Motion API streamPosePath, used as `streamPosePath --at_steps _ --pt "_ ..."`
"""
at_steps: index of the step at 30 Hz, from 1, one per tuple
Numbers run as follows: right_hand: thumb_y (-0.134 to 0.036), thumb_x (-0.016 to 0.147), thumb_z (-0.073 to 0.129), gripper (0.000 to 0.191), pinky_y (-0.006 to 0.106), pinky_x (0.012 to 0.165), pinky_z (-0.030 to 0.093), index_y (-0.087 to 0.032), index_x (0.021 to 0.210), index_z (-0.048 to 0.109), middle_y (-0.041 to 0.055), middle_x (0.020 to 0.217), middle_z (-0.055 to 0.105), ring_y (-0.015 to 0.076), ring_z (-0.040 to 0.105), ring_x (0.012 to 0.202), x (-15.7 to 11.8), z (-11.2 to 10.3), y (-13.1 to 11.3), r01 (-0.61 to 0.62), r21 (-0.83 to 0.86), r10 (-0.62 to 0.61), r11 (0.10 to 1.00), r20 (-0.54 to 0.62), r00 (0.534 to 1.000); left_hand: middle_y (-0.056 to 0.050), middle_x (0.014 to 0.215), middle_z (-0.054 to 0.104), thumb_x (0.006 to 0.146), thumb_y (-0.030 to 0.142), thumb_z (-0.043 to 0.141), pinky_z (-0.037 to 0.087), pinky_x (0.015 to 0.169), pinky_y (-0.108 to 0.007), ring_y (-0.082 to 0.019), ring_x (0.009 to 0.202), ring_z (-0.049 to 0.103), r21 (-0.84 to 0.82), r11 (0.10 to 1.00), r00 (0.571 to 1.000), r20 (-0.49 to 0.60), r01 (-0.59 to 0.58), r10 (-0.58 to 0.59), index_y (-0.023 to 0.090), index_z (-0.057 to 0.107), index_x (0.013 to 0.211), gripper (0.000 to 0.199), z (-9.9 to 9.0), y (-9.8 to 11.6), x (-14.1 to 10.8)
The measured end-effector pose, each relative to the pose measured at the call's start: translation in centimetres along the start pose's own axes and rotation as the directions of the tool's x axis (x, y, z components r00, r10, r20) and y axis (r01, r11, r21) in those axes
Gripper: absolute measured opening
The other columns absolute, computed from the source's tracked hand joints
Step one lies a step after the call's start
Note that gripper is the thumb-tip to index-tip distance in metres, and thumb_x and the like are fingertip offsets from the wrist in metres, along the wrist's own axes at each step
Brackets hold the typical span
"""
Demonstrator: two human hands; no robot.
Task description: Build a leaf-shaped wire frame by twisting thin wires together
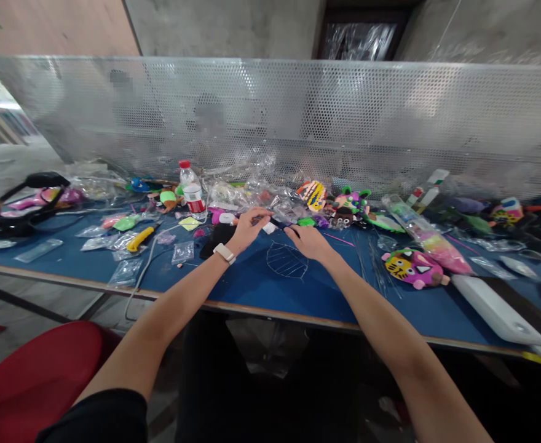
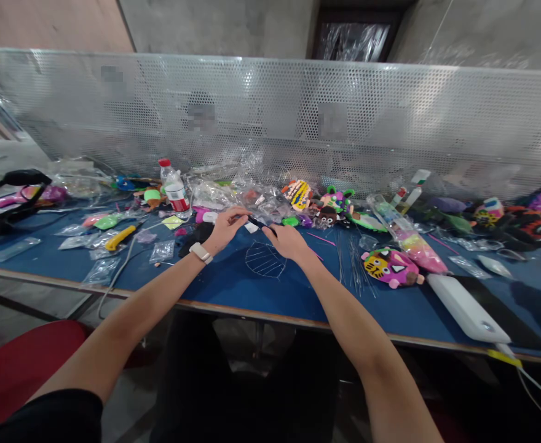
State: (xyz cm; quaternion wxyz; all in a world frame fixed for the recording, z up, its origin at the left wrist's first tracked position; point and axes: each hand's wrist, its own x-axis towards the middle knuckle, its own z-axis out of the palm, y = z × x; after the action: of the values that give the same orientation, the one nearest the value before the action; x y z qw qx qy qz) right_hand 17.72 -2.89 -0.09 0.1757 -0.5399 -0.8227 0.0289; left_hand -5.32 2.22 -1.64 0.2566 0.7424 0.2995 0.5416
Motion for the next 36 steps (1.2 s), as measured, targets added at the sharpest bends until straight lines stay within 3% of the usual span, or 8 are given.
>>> streamPosePath --at_steps 6,27,36 --pt "-0.047 0.116 0.035 0.048 0.031 0.076 0.043 -0.02 0.098 0.07 0.0095 0.093 0.08 0.0249 0.074 0.087 -0.2 -0.3 -0.3 -0.011 0.033 0.011 0.999 0.003 1.0 -0.01 0.112 0.076 0.094 0.047 0.074 0.056 0.079 -0.033 -0.023 0.1 0.07 -0.073 0.996 0.998 -0.045 0.046 -0.049 0.021 0.084 0.101 0.028 0.2 -0.4 0.1" --pt "-0.044 0.116 0.036 0.045 0.032 0.08 0.046 -0.019 0.106 0.073 0.0108 0.103 0.082 0.0247 0.075 0.088 -0.1 -0.3 -0.1 -0.013 0.103 0.011 0.995 0.014 1.0 -0.011 0.116 0.077 0.09 0.049 0.079 0.057 0.093 -0.039 -0.025 0.107 0.07 -0.155 0.98 0.99 -0.038 0.128 -0.136 0.021 0.085 0.103 0.031 0.4 -0.5 0.1" --pt "-0.046 0.116 0.035 0.045 0.032 0.085 0.048 -0.019 0.123 0.071 0.0105 0.106 0.082 0.0273 0.076 0.099 0.1 0.3 0.5 0.035 0.133 -0.032 0.991 -0.027 0.999 -0.011 0.116 0.08 0.083 0.059 0.084 0.057 0.081 -0.035 -0.022 0.095 0.07 -0.267 0.946 0.978 -0.045 0.186 -0.205 0.021 0.085 0.105 0.044 0.6 -1.3 0.1"
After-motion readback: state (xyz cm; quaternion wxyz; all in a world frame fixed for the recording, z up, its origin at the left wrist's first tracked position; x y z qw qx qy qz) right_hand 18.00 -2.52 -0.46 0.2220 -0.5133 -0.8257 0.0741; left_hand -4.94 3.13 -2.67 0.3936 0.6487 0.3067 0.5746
